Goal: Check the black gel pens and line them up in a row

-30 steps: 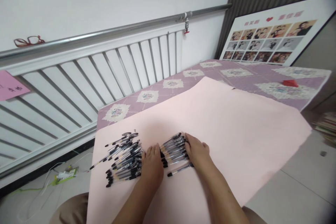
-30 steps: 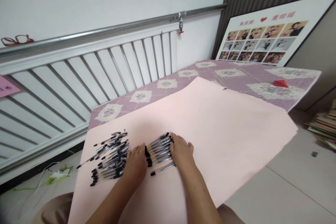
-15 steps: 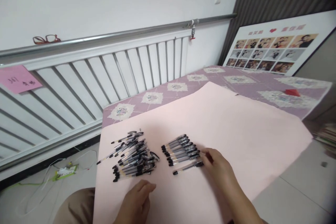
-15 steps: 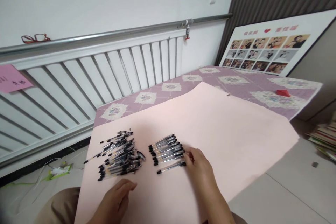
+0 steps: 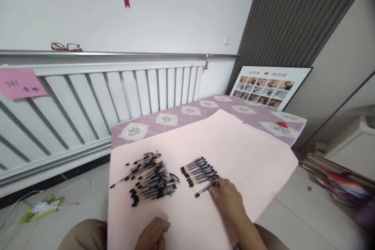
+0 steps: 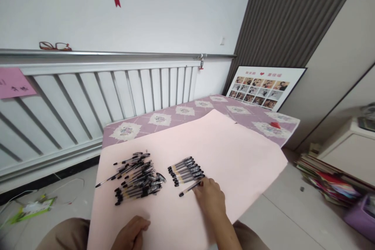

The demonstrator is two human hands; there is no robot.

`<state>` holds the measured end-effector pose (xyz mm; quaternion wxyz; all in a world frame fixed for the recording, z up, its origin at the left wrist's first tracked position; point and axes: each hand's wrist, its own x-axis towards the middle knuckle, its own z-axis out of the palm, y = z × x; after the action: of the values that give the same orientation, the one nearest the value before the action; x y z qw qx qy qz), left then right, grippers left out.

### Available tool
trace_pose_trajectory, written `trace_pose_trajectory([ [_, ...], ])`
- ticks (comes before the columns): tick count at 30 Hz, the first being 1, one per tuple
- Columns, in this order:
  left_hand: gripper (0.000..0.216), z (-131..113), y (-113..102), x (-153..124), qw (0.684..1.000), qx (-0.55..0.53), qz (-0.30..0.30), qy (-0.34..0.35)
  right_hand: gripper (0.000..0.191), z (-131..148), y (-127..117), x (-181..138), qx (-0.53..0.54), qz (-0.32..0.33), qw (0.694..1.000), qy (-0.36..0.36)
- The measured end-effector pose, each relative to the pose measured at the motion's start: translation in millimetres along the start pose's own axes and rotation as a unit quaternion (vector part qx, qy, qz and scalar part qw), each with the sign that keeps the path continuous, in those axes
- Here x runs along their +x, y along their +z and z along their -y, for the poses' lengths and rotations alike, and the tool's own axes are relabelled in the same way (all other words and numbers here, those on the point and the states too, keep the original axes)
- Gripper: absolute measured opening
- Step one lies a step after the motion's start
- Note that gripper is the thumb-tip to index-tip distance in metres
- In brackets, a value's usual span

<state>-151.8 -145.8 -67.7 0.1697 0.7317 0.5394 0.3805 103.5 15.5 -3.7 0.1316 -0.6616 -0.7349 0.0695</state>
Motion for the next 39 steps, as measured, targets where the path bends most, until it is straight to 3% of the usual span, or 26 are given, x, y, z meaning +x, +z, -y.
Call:
trace_pose_trajectory([
  [8,0.043,-3.7,0.7,-0.3,0.999,-0.019,-0.022,-0.015,0.02,1.7,-0.2,0.1,-0.001,-0.005,1.0,0.003],
  [12,0.041,-13.3,-5.9,1.6,0.998,-0.045,-0.03,-0.036,0.018,10.1,6.0,-10.5,0.061,-0.045,0.994,-0.076],
  [19,0.035,-17.7,-11.8,2.4,0.989,-0.091,-0.093,-0.07,0.025,90.9,17.5,-26.8,0.091,-0.01,0.958,-0.271],
  [23,0.035,-17.5,-12.2,3.6,0.986,-0.099,-0.108,-0.077,0.025,129.6,24.4,-26.1,0.059,0.014,0.952,-0.3],
  [27,0.033,-22.4,-14.3,6.1,0.985,-0.098,-0.115,-0.082,0.023,148.8,30.8,-23.3,0.04,0.02,0.952,-0.304],
  [31,0.032,-26.6,-15.8,7.5,0.984,-0.095,-0.123,-0.092,0.023,153.6,31.9,-23.3,0.036,0.018,0.951,-0.307],
  [35,0.03,-27.6,-18.9,6.8,0.983,-0.076,-0.12,-0.112,0.02,141.5,31.5,-26.9,0.043,0.004,0.955,-0.292],
  [39,0.034,-25.4,-29.6,14.4,0.984,0.018,-0.115,-0.134,0.023,126.6,35.0,-36.7,0.048,-0.01,0.965,-0.256],
])
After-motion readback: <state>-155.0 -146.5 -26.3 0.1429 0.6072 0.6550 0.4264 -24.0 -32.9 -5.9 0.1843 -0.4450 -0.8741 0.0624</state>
